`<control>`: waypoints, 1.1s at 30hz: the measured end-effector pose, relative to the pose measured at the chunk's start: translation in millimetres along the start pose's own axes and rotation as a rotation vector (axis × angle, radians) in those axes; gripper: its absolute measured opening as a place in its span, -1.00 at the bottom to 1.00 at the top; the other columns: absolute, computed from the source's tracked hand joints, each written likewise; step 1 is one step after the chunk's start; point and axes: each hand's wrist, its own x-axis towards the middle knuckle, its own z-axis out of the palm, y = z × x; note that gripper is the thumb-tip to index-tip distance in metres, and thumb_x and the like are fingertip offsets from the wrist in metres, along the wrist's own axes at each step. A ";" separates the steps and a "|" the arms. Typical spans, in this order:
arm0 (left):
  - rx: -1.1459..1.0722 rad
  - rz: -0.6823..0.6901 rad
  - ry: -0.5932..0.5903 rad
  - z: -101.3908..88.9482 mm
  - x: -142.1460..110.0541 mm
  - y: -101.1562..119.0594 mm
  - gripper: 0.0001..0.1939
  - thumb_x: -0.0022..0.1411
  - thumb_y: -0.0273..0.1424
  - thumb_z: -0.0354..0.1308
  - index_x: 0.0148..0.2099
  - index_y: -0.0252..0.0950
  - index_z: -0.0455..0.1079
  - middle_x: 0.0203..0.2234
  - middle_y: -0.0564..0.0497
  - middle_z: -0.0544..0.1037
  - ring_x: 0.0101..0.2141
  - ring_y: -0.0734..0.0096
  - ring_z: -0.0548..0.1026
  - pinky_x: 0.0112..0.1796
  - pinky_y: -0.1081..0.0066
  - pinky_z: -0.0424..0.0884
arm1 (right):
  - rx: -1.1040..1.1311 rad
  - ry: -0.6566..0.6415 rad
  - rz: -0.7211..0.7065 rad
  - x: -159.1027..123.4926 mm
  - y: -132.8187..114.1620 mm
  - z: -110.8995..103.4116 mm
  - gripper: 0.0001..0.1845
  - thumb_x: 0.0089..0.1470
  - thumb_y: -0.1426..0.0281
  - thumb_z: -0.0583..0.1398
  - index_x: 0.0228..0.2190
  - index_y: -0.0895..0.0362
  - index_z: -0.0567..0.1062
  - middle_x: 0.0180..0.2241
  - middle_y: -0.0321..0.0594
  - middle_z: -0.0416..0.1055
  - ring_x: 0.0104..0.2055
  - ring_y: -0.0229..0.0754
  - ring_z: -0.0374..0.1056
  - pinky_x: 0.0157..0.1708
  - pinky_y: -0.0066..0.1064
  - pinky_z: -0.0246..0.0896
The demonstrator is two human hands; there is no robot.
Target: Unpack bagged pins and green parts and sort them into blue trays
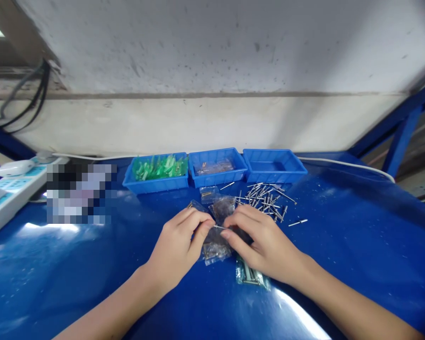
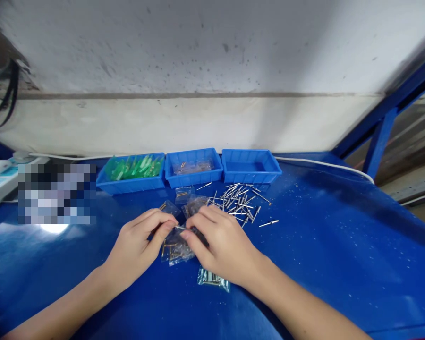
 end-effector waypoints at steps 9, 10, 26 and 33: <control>-0.085 -0.107 -0.124 -1.3 -6.1 1.0 -0.81 0.32 -0.36 -0.08 -0.06 -0.23 0.27 -0.43 0.06 0.47 -0.42 0.44 0.45 -0.40 0.42 0.39 | -0.280 0.111 -0.139 5.0 12.9 -19.9 -0.77 0.18 0.40 0.04 -0.44 0.17 0.44 -0.52 -0.21 0.35 -0.47 -0.25 0.22 -0.44 -0.39 0.14; -0.064 -0.094 -0.115 -1.1 -5.4 0.8 -0.79 0.32 -0.36 -0.07 -0.03 -0.22 0.26 -0.38 0.04 0.47 -0.36 0.40 0.45 -0.35 0.39 0.41 | -0.401 0.248 -0.102 7.2 23.6 -29.4 -0.78 0.17 0.38 0.06 -0.44 0.17 0.44 -0.54 -0.20 0.35 -0.48 -0.24 0.22 -0.45 -0.38 0.13; 0.521 0.014 0.020 -5.5 49.8 -52.8 -0.58 0.26 -0.32 0.02 0.13 -0.34 0.23 0.13 -0.25 0.27 0.10 -0.05 0.27 0.04 0.02 0.19 | -0.515 0.154 -0.049 57.0 97.3 -31.3 -0.64 0.09 0.27 0.12 -0.10 0.18 0.44 0.09 0.04 0.30 0.09 0.04 0.27 0.01 -0.08 0.13; 0.466 0.064 0.059 -7.7 45.8 -57.4 -0.74 0.29 -0.39 -0.01 0.00 -0.28 0.34 0.07 -0.17 0.38 0.05 0.11 0.36 -0.01 0.11 0.28 | -0.465 0.186 -0.056 47.3 94.1 -32.1 -0.75 0.12 0.34 0.12 -0.20 0.13 0.52 -0.07 -0.09 0.47 0.04 -0.05 0.35 -0.02 -0.16 0.28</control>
